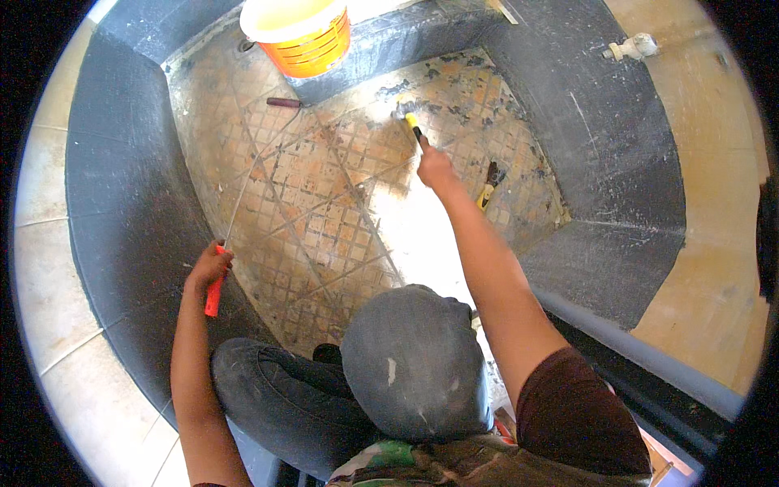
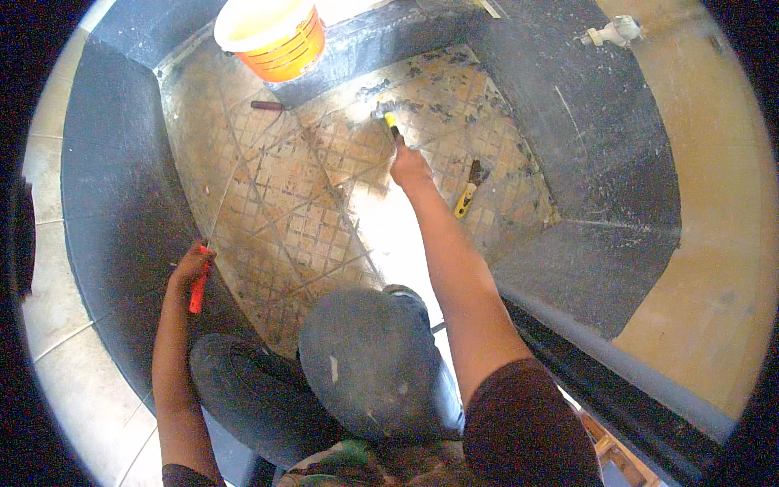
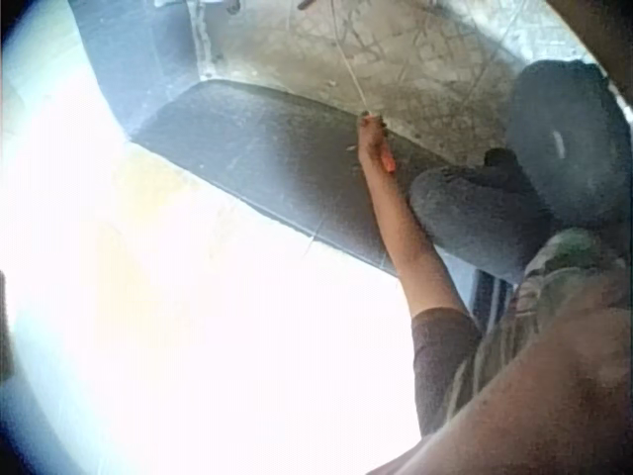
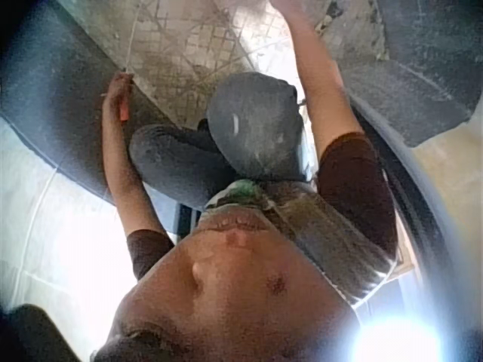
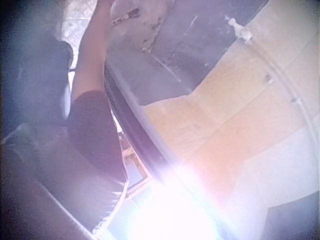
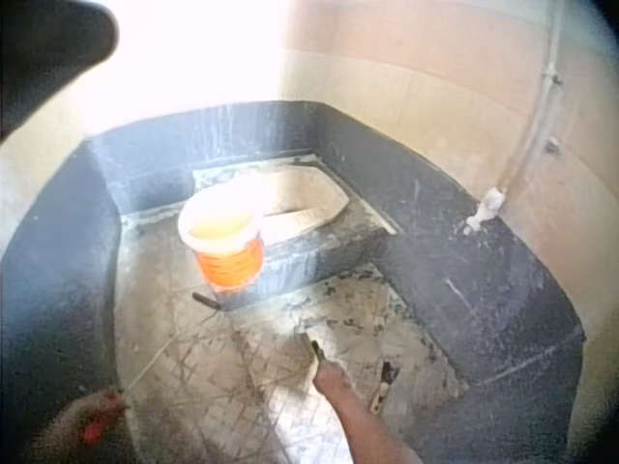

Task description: The person uses a roller to apply a liquid to a tiled floor, then uses a scraper to remove material from the base of a wall.

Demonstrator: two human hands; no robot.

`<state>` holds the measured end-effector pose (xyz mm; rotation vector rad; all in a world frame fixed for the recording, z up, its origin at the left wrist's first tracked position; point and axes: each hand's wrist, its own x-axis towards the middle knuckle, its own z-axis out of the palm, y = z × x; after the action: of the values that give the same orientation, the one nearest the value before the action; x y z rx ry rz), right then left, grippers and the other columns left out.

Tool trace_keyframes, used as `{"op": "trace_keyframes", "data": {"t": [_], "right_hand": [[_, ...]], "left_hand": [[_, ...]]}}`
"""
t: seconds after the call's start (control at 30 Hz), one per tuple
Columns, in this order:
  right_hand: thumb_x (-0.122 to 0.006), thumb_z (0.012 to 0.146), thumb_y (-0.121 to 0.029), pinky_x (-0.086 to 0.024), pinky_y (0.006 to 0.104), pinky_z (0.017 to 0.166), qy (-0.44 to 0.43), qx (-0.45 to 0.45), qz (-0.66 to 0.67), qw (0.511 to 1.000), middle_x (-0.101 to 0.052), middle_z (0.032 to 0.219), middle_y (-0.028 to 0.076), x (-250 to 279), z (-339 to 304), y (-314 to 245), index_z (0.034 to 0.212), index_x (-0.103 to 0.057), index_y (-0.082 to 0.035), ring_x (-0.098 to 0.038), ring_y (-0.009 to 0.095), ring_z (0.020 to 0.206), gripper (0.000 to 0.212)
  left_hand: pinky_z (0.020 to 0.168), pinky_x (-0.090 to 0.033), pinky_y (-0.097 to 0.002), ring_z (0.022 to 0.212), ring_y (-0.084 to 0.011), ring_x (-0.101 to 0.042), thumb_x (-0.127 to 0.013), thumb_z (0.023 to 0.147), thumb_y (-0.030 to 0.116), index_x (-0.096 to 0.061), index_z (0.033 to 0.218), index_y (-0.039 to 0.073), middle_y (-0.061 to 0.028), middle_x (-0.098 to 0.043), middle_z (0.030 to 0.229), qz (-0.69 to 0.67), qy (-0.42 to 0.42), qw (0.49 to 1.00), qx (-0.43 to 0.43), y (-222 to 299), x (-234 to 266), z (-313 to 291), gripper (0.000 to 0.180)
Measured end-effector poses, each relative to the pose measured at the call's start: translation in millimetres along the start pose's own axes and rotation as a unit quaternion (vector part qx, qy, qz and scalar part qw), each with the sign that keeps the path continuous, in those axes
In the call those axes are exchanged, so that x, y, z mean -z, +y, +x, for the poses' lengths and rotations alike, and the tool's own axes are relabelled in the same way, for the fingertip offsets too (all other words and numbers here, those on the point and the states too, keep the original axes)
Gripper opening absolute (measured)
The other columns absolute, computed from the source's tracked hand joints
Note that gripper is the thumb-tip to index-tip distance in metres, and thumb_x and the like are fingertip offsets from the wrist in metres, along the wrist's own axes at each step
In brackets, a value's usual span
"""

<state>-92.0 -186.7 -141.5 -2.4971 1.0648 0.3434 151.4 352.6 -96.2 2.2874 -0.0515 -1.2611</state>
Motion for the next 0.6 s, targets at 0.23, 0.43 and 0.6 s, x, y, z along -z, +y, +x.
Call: {"op": "trace_keyframes", "data": {"t": [0.23, 0.43, 0.6], "right_hand": [[-0.051, 0.093, -0.012, -0.054, 0.0515, 0.085, -0.023, 0.007, -0.023, 0.999, -0.068, 0.103, 0.028, -6, -27, 24, 0.153, -0.031, -0.007, -0.067, 0.043, 0.097, 0.063], [-0.046, 0.093, -0.008, -0.055, 0.0484, 0.089, 0.004, 0.025, -0.005, 1.000, -0.067, 0.106, 0.027, -5, -1, -2, 0.154, -0.032, -0.010, -0.067, 0.041, 0.101, 0.063], [-0.051, 0.089, -0.010, -0.053, 0.0535, 0.086, 0.027, 0.009, 0.028, 0.999, -0.067, 0.106, 0.029, 16, 46, -1, 0.151, -0.036, -0.009, -0.066, 0.045, 0.098, 0.064]], "left_hand": [[0.062, -0.055, -0.0388, 0.069, -0.0241, -0.064, -0.061, 0.096, 0.019, -0.036, 0.148, 0.008, -0.0133, -0.065, 0.091, -0.098, -0.060, 0.993, 0.013, 22, -18, -21, 0.059], [0.066, -0.057, -0.0409, 0.071, -0.0260, -0.067, -0.060, 0.097, 0.018, -0.034, 0.150, 0.009, -0.0140, -0.065, 0.092, -0.100, -0.065, 0.992, 0.047, 8, -15, -12, 0.060], [0.069, -0.057, -0.0413, 0.072, -0.0269, -0.068, -0.060, 0.097, 0.017, -0.036, 0.150, 0.007, -0.0145, -0.066, 0.093, -0.090, -0.098, 0.990, 0.046, 32, -37, -12, 0.058]]}}
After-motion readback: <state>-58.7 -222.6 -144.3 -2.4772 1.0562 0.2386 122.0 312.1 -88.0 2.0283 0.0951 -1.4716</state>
